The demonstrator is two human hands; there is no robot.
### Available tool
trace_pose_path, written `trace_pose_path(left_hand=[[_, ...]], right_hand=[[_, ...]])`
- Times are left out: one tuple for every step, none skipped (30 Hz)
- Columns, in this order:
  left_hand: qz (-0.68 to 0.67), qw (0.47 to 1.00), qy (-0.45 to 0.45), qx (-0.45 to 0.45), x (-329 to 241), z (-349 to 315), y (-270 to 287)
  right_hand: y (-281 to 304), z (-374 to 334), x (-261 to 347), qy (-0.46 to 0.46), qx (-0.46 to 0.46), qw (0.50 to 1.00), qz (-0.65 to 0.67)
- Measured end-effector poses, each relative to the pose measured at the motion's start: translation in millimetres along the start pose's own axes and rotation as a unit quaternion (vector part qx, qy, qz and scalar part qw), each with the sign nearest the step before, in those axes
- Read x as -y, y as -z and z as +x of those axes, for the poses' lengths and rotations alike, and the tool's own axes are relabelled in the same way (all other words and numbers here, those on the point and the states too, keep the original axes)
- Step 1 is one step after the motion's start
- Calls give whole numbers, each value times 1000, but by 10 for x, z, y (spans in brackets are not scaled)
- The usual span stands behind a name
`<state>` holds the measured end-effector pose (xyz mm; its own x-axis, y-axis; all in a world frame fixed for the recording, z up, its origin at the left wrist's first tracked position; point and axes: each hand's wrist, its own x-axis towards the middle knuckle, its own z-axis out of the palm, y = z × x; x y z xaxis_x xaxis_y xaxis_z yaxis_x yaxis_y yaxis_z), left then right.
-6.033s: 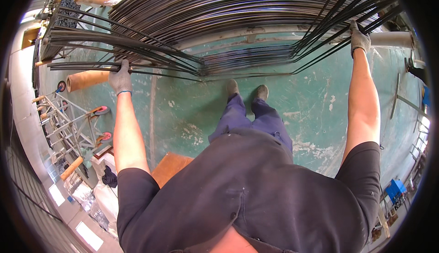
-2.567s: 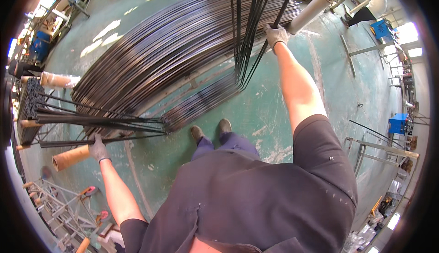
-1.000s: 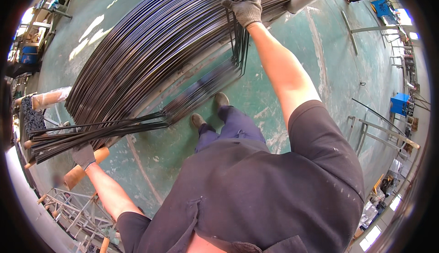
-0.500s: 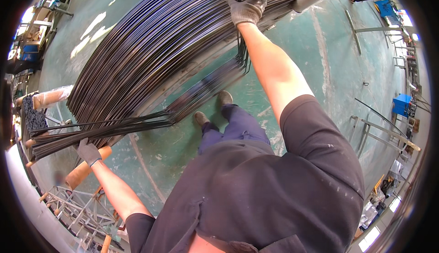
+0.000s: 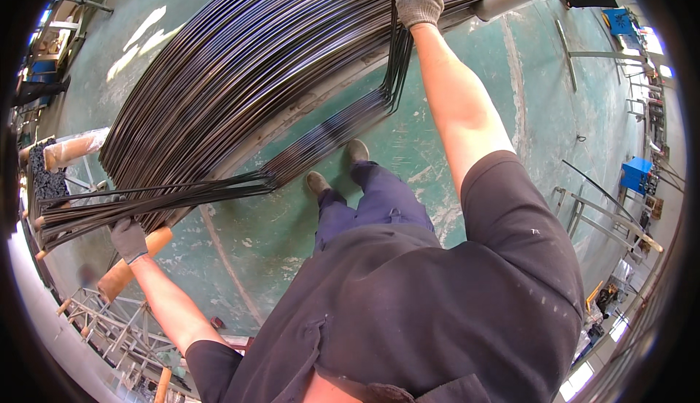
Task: The person picks up and stacks long metal rods in a workshop, moving them between a wooden workbench and a rack. Another person is present and also handles rods nearby.
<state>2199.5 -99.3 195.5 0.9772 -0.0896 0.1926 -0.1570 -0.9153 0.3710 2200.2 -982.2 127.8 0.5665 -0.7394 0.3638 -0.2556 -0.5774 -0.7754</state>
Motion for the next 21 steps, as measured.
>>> trace_pose_path(left_hand=[[14, 1000, 2, 16, -30, 32, 16], [23, 999, 36, 25, -65, 39, 33], [32, 996, 69, 36, -209, 50, 53], [40, 993, 103, 46, -310, 57, 51], [45, 997, 57, 29, -304, 42, 13], [50, 999, 10, 8, -333, 21, -5], [55, 998, -36, -12, -358, 9, -14], [-83, 996, 4, -23, -391, -45, -47], [-220, 974, 42, -33, -607, -90, -108], [-347, 933, 81, -45, -727, -121, -96], [-321, 943, 90, -27, -701, -108, -114], [-287, 952, 102, -14, -589, -152, -94], [-309, 941, 138, -22, -671, -117, -106], [-331, 927, 173, -32, -766, -79, -108], [-354, 912, 202, -41, -882, 11, -118], [-368, 897, 226, -90, -1190, 148, -194], [-407, 873, 236, -125, -1268, 149, -233], [-393, 876, 239, -144, -1214, 149, -281], [-339, 885, 263, -183, -1493, 235, -362], [-342, 871, 276, -219, -1683, 267, -424], [-302, 875, 284, -251, -1625, 307, -495]], right_hand=[[8, 9, -6, 4, -6, 1000, -25], [18, 23, -13, 9, -13, 999, -49], [49, 14, 81, -18, -18, 996, -84], [62, 28, 31, -19, 2, 998, -66], [74, 51, -48, -19, 22, 998, -47], [83, 69, -68, -19, 42, 999, -26], [85, 74, -87, -10, 42, 998, -43], [86, 71, -108, -13, 43, 998, -35], [104, 35, -56, -17, 44, 999, -27], [78, -2, -15, -20, 49, 998, -15], [51, -15, -47, -17, 46, 999, -12], [26, -45, -69, 24, 40, 998, -36], [14, -85, -3, 11, 50, 999, 1], [-8, -136, 54, -3, 60, 997, 40], [-97, -129, -141, 27, 11, 999, 20], [-209, -122, -333, 57, -40, 998, -4], [-284, -171, -254, 46, -39, 998, -9], [-345, -159, -162, 37, -37, 998, -20], [-360, -144, -93, 26, -41, 998, -38], [-391, -129, -84, 14, -43, 997, -56], [-453, -138, -126, 21, -84, 990, -109]])
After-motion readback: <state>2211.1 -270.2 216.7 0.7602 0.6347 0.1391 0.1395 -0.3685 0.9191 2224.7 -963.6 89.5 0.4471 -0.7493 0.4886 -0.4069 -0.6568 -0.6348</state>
